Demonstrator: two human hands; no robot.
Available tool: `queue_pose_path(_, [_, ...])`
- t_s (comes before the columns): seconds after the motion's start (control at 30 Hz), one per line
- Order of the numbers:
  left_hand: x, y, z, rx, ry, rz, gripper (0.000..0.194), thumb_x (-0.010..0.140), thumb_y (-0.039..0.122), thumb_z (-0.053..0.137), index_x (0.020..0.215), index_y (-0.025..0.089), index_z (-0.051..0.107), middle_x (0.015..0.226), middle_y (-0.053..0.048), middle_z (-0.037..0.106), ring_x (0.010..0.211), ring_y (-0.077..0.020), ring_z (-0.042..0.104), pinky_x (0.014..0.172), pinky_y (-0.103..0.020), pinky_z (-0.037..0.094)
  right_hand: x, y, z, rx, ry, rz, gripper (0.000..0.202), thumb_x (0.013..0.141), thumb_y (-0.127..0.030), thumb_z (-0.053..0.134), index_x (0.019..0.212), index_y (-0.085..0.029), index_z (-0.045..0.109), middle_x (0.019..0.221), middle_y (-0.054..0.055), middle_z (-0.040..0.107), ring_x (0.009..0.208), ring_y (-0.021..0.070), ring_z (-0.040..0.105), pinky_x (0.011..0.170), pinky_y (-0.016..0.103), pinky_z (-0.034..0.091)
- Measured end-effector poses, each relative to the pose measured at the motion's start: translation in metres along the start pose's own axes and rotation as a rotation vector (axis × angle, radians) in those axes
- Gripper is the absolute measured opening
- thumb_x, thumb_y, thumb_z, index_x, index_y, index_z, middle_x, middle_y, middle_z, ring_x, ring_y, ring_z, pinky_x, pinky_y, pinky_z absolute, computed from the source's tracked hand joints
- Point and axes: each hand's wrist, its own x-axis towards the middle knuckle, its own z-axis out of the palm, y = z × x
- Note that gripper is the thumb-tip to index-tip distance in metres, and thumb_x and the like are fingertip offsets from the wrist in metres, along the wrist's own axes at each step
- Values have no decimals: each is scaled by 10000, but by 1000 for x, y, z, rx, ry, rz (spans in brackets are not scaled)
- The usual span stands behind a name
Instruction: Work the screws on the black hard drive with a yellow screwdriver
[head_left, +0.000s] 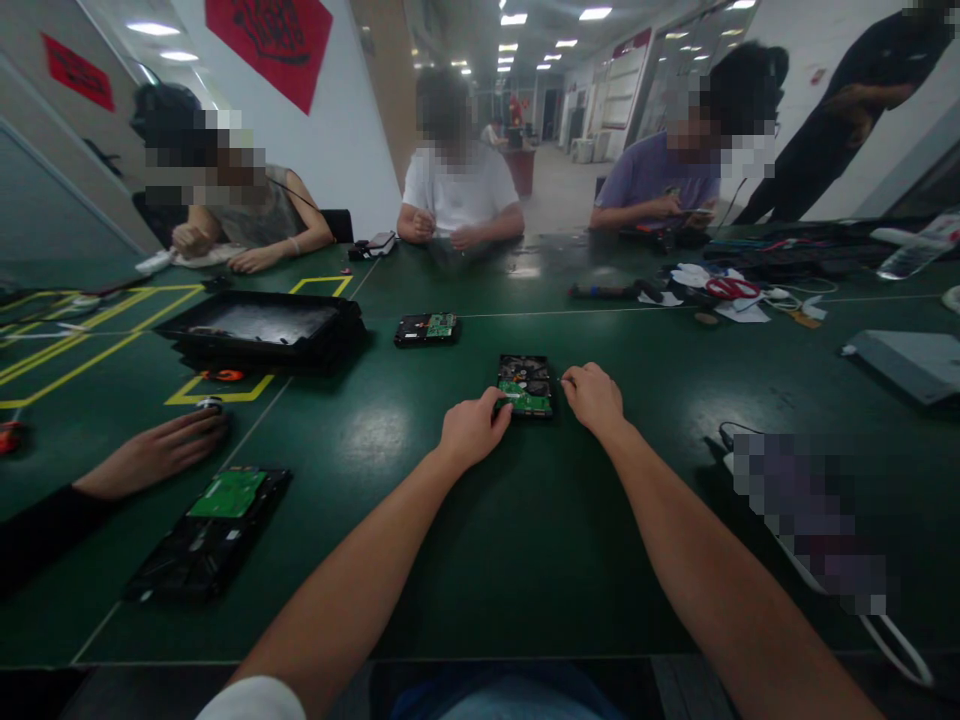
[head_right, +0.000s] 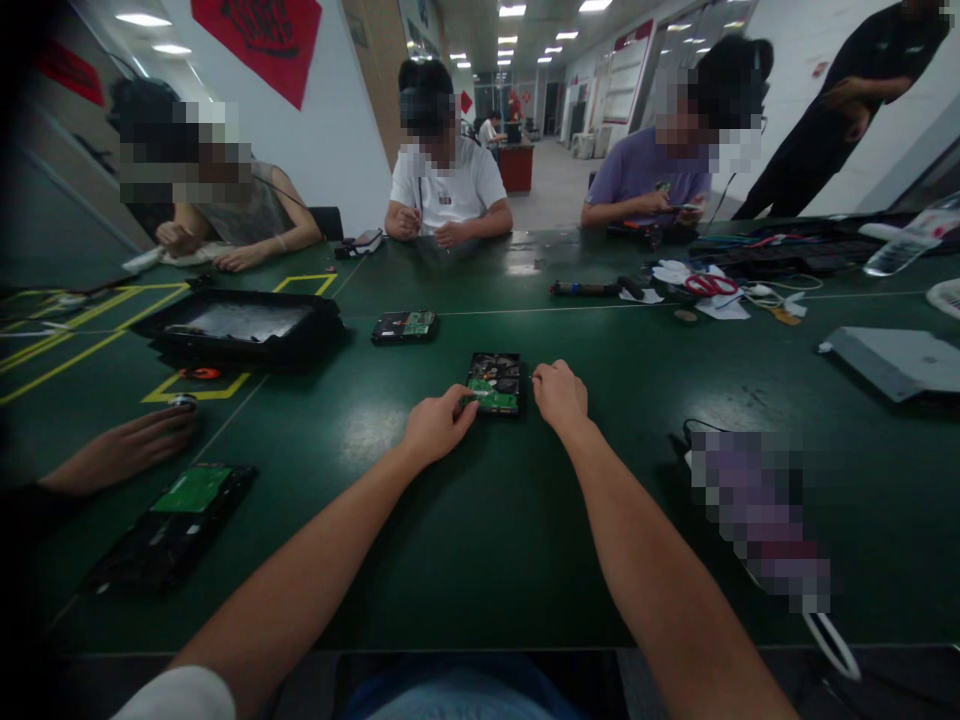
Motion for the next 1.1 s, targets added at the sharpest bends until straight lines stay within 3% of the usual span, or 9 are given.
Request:
queue_pose_path(0.47, [-1,1,-2,-15,-11,-6,395,1043,493,410,1327,274,574,893,-46,759,861,-258,729,739,-343,489,1,-3,-3,0,-87,68,281,1050,-303,446,1171,-166,660,1227,179,606,935,270,674,765,373,492])
queue_pose_path(0.73, [-1,2,-3,-2,-18,-21,396,1041,498,414,1326,273,572,897,-48,763,855,-251,731,731,-333,476,-1,-4,-1,5,22,48,239,1044,-285,447,1134,-170,636,1130,146,667,934,263,668,779,363,471])
queue_pose_path(0.93, [-1,3,-4,-11,-17,-21,393,1043,488,422,1330,267,574,892,-48,764,870,-251,733,757,-335,482,-3,-5,-4,42,1,20,182,1008,-245,509,1089,-194,664,1080,106,703,947,245,658,792,345,469])
queue_pose_path(1.1, [-1,3,-3,-12,-10,-12,392,1040,493,419,1322,272,578,886,-49,764,861,-266,734,734,-345,483,-3,-4,-3,37,4,2,231,1016,-256,503,1160,-202,674,1140,117,685,965,245,654,789,348,485])
